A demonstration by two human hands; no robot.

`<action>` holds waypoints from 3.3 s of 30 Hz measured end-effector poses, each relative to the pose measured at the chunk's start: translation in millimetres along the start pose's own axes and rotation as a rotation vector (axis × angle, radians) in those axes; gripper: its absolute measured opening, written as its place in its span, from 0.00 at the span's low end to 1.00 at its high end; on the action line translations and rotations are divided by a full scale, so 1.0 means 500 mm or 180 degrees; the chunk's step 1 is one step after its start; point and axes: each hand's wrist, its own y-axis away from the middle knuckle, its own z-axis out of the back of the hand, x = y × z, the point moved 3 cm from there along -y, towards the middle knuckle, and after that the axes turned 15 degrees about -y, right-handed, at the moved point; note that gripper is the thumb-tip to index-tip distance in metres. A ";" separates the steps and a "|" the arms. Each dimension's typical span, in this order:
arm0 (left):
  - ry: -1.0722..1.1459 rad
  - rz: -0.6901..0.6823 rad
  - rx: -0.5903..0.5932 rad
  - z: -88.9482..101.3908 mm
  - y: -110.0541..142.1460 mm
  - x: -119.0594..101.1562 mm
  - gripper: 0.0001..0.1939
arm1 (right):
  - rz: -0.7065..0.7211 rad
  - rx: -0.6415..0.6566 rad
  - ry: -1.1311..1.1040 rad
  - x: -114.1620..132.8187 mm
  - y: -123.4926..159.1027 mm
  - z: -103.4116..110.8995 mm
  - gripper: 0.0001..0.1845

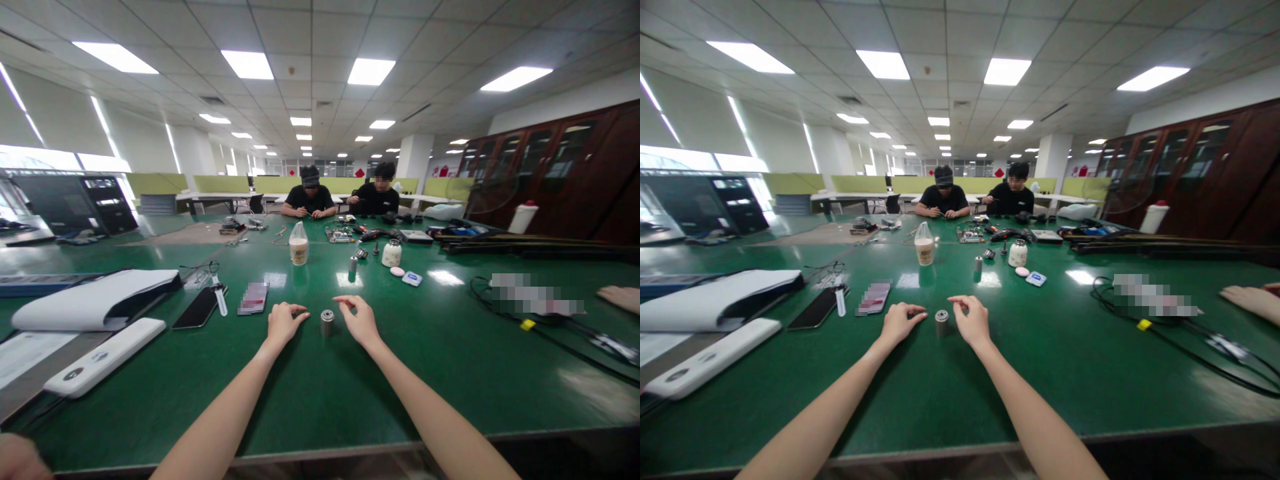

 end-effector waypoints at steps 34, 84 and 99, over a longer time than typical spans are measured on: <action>0.1046 -0.0432 -0.0697 0.075 0.031 -0.103 0.12 | 0.0212 0.0642 0.0349 0.028 0.017 -0.022 0.11; 0.0694 -0.0416 -0.0494 0.059 0.035 -0.099 0.08 | 0.0384 0.0737 0.0067 0.013 0.012 -0.035 0.10; 0.0931 -0.0528 -0.0371 0.064 0.039 -0.111 0.09 | 0.0483 0.0910 0.0640 0.036 0.013 -0.021 0.12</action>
